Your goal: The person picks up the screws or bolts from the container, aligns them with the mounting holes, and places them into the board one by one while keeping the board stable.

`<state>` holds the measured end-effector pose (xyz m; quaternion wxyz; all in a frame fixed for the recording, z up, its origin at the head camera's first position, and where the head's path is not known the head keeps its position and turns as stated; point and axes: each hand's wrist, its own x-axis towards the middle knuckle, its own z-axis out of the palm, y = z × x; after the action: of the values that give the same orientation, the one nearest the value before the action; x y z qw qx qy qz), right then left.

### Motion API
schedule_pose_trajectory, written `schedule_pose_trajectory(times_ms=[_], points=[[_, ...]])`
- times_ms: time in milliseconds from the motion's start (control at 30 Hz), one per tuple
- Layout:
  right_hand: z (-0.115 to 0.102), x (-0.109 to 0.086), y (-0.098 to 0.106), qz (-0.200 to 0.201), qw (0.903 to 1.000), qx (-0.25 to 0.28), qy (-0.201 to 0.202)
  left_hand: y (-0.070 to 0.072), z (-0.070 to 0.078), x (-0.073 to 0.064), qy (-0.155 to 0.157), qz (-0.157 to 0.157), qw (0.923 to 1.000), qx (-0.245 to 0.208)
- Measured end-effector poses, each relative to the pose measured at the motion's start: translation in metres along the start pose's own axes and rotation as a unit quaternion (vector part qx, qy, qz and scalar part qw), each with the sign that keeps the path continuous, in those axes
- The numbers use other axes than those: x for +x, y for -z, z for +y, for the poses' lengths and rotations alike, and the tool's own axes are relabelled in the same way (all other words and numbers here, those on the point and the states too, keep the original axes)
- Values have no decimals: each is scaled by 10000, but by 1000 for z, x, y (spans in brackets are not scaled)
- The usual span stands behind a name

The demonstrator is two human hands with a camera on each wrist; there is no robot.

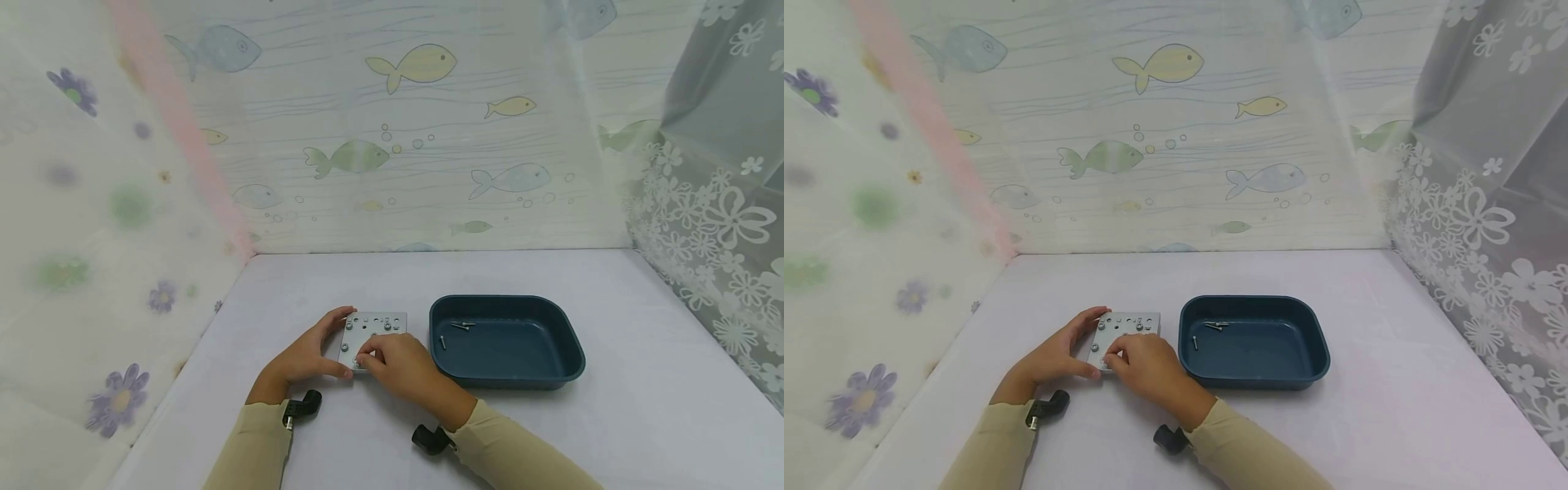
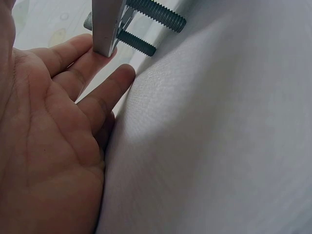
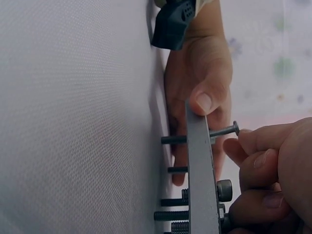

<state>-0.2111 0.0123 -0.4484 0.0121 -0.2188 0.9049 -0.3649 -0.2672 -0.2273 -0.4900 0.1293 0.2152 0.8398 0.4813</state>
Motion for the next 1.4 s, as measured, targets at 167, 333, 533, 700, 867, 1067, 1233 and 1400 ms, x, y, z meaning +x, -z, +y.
schedule_pose_trajectory(times_ms=[167,333,533,700,867,1067,1233,1400], points=[[0,0,0,11,9999,73,-77,0,1,0,32,16,10000,45],[1,0,0,-42,9997,232,-49,0,2,-1,7,-1,10000,-16],[3,-1,1,-104,9994,292,179,1,3,-1,38,-6,10000,-42],[3,-1,1,-45,9994,220,257,1,3,-1,-1,5,10000,-4],[3,-1,0,25,9996,160,234,1,1,0,-51,16,10000,9],[4,0,-1,63,9996,124,235,1,2,-1,-52,14,10000,-28],[4,0,-1,60,9997,62,250,1,2,-1,-63,13,10000,-21],[3,0,0,31,9994,31,329,0,1,-1,-62,38,10000,12]])
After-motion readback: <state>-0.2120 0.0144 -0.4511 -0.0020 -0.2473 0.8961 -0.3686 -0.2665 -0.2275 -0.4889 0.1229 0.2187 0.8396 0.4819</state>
